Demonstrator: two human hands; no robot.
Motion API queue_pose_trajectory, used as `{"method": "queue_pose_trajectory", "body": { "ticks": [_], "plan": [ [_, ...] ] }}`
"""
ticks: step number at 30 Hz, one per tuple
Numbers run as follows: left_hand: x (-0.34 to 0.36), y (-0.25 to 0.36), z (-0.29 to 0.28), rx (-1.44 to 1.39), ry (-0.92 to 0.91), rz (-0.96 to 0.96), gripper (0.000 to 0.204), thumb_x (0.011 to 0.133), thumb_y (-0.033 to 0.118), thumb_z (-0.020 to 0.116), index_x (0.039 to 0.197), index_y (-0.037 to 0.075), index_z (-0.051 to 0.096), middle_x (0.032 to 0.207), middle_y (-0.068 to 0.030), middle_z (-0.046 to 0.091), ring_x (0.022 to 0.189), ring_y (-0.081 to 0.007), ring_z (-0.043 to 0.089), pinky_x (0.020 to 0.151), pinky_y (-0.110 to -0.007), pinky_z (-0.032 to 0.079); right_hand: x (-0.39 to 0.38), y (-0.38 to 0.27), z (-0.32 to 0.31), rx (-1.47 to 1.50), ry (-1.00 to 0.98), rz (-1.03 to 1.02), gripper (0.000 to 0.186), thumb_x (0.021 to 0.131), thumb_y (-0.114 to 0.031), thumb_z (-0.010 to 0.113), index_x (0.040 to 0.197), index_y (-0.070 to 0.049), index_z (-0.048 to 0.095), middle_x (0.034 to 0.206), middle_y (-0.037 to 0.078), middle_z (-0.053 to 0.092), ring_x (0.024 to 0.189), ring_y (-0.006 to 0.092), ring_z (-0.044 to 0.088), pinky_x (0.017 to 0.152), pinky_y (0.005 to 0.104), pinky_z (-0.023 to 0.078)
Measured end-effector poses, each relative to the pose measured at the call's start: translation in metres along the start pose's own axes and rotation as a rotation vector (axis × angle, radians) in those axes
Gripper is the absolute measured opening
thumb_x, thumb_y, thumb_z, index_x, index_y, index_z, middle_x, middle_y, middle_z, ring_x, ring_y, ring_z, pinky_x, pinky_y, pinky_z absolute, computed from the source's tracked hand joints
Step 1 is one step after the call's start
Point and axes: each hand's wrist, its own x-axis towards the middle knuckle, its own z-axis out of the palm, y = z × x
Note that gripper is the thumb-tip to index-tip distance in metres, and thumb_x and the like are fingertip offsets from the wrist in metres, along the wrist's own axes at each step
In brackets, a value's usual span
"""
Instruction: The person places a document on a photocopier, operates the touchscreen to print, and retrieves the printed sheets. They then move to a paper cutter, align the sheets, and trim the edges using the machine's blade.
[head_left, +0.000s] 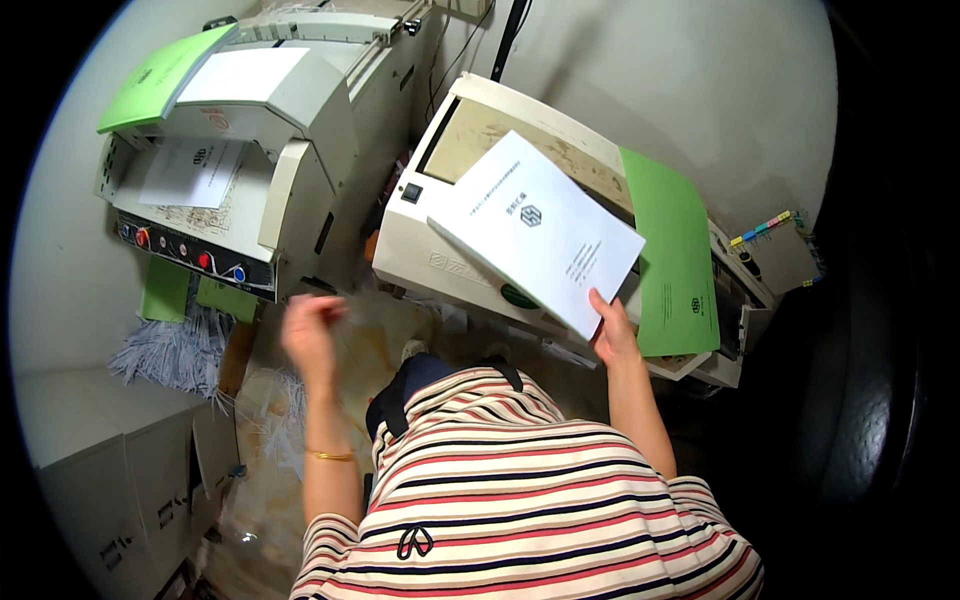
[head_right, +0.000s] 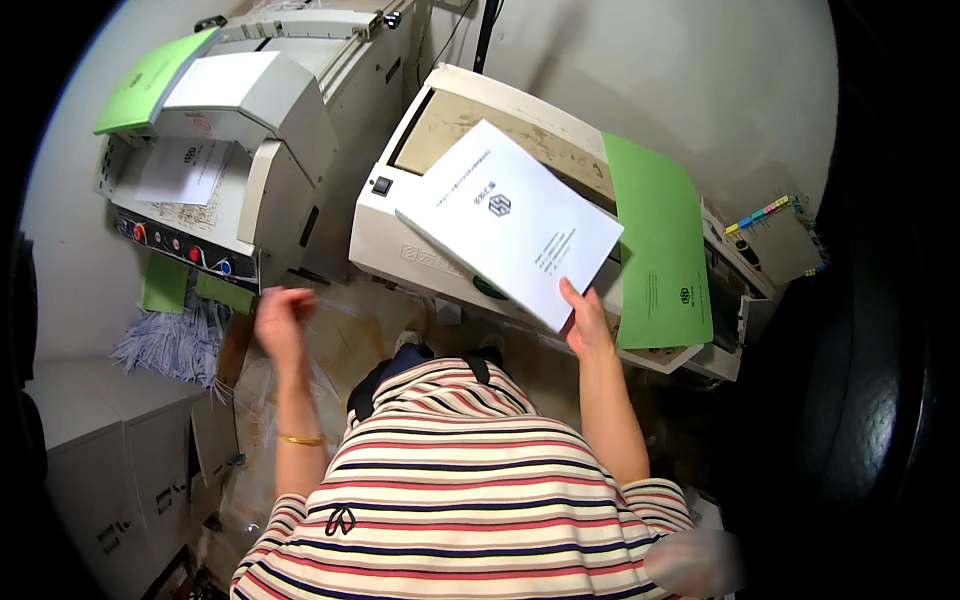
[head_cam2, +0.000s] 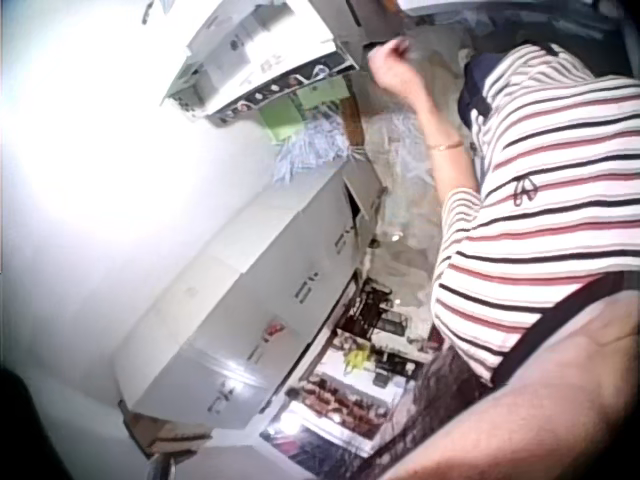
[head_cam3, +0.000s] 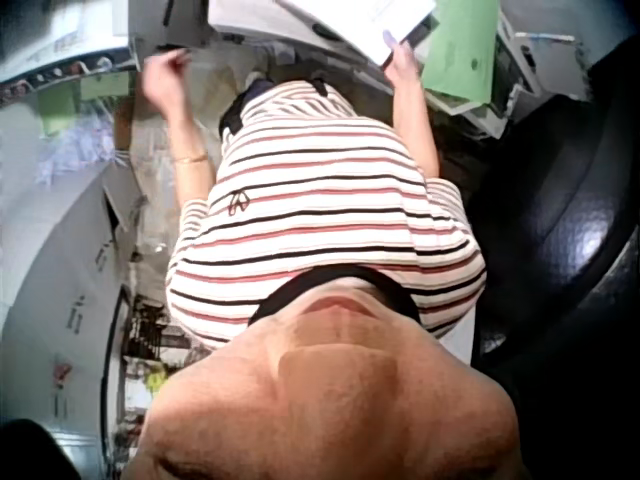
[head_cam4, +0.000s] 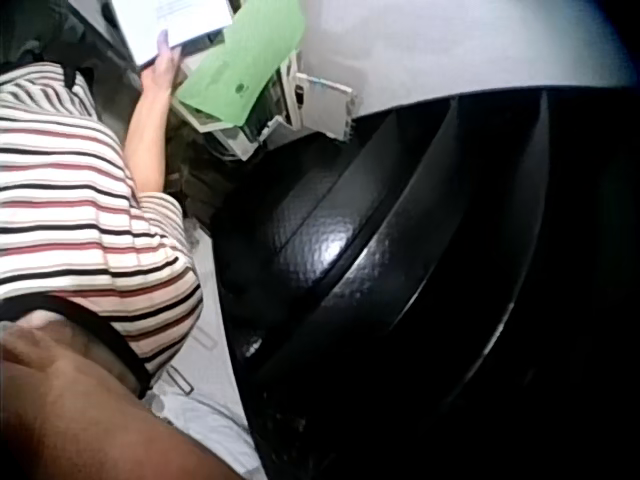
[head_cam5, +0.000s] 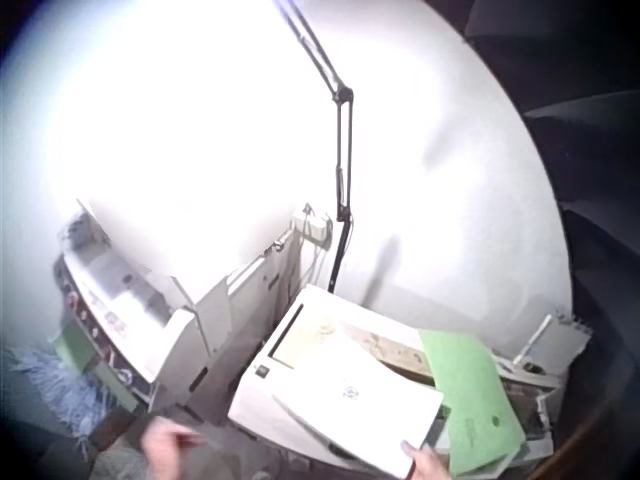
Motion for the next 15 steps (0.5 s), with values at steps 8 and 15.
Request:
{"method": "queue_pose_trajectory", "body": {
  "ticks": [8,15],
  "plan": [
    [0.032,-0.006,0.127,-0.324,-0.617,-0.715,0.06,0.093,0.046,0.057,0.127,-0.003,0.052,0.11,-0.0092,0.063,0.093,-0.0164,0.06,0.086,-0.031,0.049,-0.053,0.026,-0.038,-0.031,0.021,-0.022,0.048,0.089,-0.001,0.061,0.134,-0.001,0.044,0.129,0.01,0.055,0.119,0.022,0.051,0.103,0.0356,0.038],
    [0.078,0.078,0.182,-0.139,-0.962,-0.26,0.037,0.086,0.017,0.071,0.118,0.001,0.06,0.107,-0.003,0.067,0.1,-0.0103,0.059,0.089,-0.027,0.047,-0.033,-0.056,-0.063,-0.586,-0.037,-0.351,0.043,0.081,-0.005,0.071,0.121,0.002,0.057,0.115,0.008,0.062,0.106,0.0177,0.057,0.093,0.0321,0.045]
  ]
}}
